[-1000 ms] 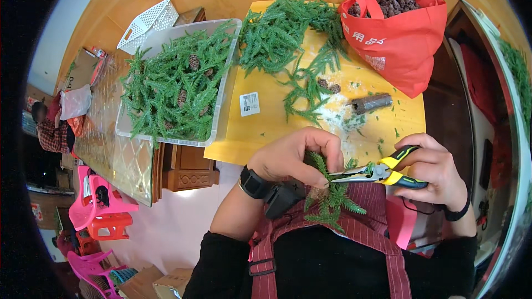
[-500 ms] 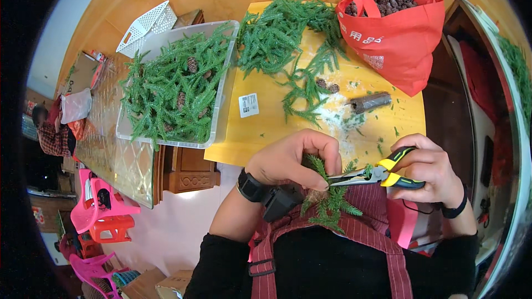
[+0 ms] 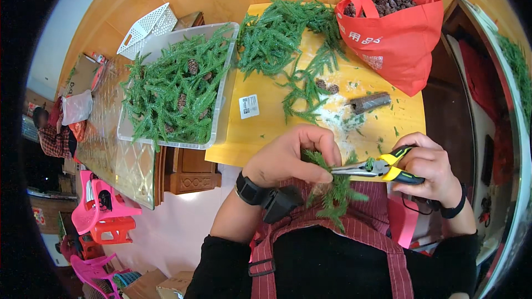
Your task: Trimming and sorting green pine foliage into a plastic bin using pliers.
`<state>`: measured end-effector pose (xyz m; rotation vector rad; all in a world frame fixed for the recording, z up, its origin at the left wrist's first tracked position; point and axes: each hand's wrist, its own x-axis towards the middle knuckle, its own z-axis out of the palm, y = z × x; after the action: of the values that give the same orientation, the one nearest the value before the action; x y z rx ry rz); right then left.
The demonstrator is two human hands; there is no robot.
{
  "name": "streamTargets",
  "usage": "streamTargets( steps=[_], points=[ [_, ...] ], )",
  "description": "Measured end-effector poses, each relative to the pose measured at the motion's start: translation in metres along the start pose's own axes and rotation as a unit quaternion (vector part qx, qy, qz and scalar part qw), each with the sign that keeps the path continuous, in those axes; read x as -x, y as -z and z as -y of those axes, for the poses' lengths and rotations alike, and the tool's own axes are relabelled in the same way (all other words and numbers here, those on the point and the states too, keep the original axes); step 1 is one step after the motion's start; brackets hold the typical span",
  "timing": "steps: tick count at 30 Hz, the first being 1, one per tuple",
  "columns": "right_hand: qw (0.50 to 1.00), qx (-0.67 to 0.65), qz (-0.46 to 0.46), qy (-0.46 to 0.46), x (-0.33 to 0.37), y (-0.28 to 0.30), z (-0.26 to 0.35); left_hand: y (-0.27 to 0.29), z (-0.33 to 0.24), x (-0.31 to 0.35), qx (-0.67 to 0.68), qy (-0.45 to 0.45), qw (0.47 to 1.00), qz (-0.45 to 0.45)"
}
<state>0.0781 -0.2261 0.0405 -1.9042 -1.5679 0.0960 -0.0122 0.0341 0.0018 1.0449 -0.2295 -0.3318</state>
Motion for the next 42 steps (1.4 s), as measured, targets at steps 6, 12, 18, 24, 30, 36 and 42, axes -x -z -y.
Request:
streamTargets(
  steps=[6, 12, 18, 24, 30, 36, 42],
  points=[
    [0.994, 0.051, -0.067, -0.064, 0.005, -0.010, 0.002, -0.014, -0.011, -0.005, -0.080, -0.043, 0.978, -0.186],
    [0.980, 0.028, -0.124, -0.152, -0.001, -0.029, 0.013, -0.028, 0.002, -0.010, -0.625, -0.321, 0.643, -0.304],
    [0.978, -0.096, -0.062, -0.173, -0.003, -0.018, 0.009, -0.018, -0.005, -0.006, -0.264, -0.144, 0.912, -0.280],
    [0.993, -0.049, -0.018, -0.110, -0.003, -0.007, 0.003, -0.010, -0.012, -0.003, -0.157, -0.087, 0.963, -0.199],
    [0.996, -0.058, 0.003, -0.072, -0.006, -0.004, -0.003, -0.003, -0.015, 0.000, -0.090, -0.036, 0.987, -0.125],
    [0.992, -0.117, -0.003, -0.045, -0.005, -0.009, -0.013, 0.002, -0.009, -0.002, -0.021, 0.011, 0.998, -0.063],
    [0.993, -0.113, -0.019, -0.031, -0.006, -0.011, -0.015, 0.001, -0.008, -0.002, 0.023, 0.009, 0.999, -0.039]
  ],
)
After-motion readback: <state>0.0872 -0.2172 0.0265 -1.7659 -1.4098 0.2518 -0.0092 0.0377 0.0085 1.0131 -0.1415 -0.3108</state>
